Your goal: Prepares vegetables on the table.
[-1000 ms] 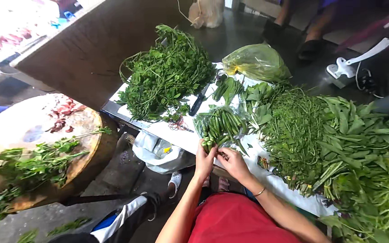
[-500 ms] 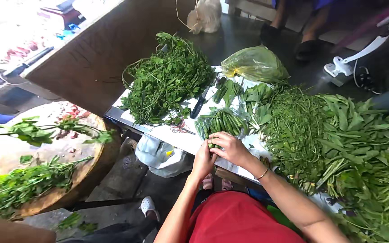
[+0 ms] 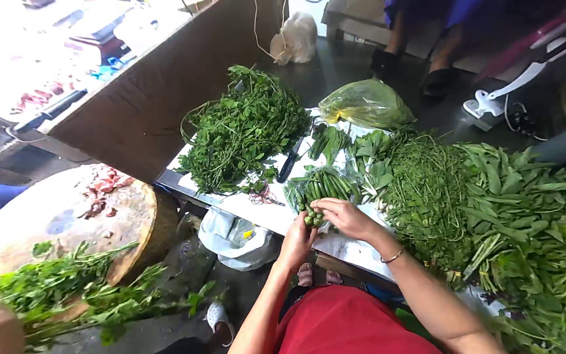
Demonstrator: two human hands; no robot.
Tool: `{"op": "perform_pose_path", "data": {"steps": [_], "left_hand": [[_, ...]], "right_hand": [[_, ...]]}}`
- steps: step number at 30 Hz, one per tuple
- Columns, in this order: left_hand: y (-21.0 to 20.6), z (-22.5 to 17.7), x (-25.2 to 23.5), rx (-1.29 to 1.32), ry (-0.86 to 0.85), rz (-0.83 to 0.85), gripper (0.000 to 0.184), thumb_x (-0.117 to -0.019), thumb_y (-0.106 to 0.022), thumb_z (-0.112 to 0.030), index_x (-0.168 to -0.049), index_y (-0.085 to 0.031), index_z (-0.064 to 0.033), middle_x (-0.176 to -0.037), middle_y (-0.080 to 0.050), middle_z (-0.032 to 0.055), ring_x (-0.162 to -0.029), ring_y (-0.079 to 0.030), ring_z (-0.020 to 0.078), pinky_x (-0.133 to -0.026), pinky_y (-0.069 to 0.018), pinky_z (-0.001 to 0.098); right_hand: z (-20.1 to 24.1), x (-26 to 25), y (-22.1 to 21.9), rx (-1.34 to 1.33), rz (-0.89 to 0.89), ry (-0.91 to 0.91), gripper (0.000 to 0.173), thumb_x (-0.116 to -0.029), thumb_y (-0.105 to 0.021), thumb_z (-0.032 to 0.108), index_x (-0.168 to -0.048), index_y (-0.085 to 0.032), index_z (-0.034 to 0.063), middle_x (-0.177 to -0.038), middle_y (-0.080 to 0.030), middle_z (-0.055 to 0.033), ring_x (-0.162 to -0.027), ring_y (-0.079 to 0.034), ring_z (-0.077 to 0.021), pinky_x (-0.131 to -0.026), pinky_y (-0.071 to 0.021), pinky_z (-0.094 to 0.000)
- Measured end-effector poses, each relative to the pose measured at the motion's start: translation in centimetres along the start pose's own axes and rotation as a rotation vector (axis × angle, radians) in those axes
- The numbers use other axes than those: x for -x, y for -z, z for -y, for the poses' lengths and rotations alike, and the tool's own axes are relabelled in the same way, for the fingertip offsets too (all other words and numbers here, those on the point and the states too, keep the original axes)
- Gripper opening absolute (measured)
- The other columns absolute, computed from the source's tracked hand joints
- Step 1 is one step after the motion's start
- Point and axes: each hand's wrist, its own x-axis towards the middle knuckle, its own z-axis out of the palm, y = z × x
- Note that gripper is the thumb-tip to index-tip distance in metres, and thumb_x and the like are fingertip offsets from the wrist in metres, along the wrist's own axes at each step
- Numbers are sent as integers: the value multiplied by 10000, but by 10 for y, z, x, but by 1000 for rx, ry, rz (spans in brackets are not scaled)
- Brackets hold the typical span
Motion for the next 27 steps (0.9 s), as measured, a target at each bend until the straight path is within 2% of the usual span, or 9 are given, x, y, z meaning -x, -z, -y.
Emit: {"op": "perform_pose_path", "data": {"steps": [1,3,6,8,11,15,18,22,27], "left_hand": [[3,-2,0,-17,7,11,435,-985,-592,-149,-1357,-518,64,-1121,-685,201,-1065,-678,304,-980,-531,480],[7,-7,-1,-55,3,20,432,-986,-603,-149,-1354,-523,61,-1135,-680,210,-1074,-677,319,-983,-528,492],[12,-16,-5,-103,-22,10,408,-979,-624,-142,-1323,-553,65,-1147,-683,220,-1086,-679,335,-988,-528,504],[14,-21,-8,-131,-38,16,410,-965,-641,-128,-1318,-558,64,-1163,-679,227,-1102,-674,349,-992,-525,521],[13,-25,-12,-188,-96,3,436,-933,-678,-107,-1311,-564,78,-1202,-663,249,-1151,-652,377,-1027,-505,534],[17,-29,-13,-165,-120,-82,480,-888,-711,-56,-1313,-556,104,-1188,-667,264,-1133,-661,391,-1010,-514,534],[23,-31,-14,-105,-136,-159,469,-856,-728,-11,-1284,-574,105,-1137,-687,253,-1081,-682,385,-977,-530,542],[35,-21,-24,37,-180,-259,381,-958,-640,-115,-1280,-569,77,-1069,-708,168,-995,-705,242,-926,-571,439],[55,-37,-34,412,-139,-225,373,-940,-572,-32,-1282,-514,105,-1053,-678,104,-942,-673,98,-872,-572,292]], "right_hand": [[2,1,7,-49,-6,-22,376,-1038,-397,-1,-1307,-660,-16,-1334,-652,-170,-1122,-697,-209,-926,-594,-336],[4,2,18,-56,-7,-44,343,-1041,-467,22,-1318,-667,16,-1299,-671,-148,-961,-729,-169,-798,-620,-302],[9,-5,24,53,64,-59,403,-941,-724,165,-1302,-655,0,-1299,-655,-170,-1040,-707,-200,-915,-591,-326],[18,-11,25,167,150,-100,528,-890,-789,285,-1292,-619,-11,-1314,-620,-193,-1130,-664,-261,-991,-549,-395],[29,-21,17,297,218,-134,607,-850,-797,381,-1275,-586,1,-1282,-594,-199,-1141,-620,-314,-985,-505,-484],[28,-31,15,307,242,-192,665,-822,-816,379,-1304,-535,17,-1275,-595,-200,-1161,-609,-325,-983,-493,-508],[19,-30,16,235,223,-212,625,-872,-784,384,-1285,-541,-17,-1145,-647,-225,-1056,-650,-344,-937,-512,-520],[13,-10,12,250,100,-38,412,-1079,-489,291,-1011,-665,-75,-982,-660,-220,-935,-662,-328,-879,-526,-473],[29,27,-6,239,-21,482,385,-1052,-534,243,-792,-688,4,-863,-699,-131,-995,-679,-273,-974,-514,-402]]}}
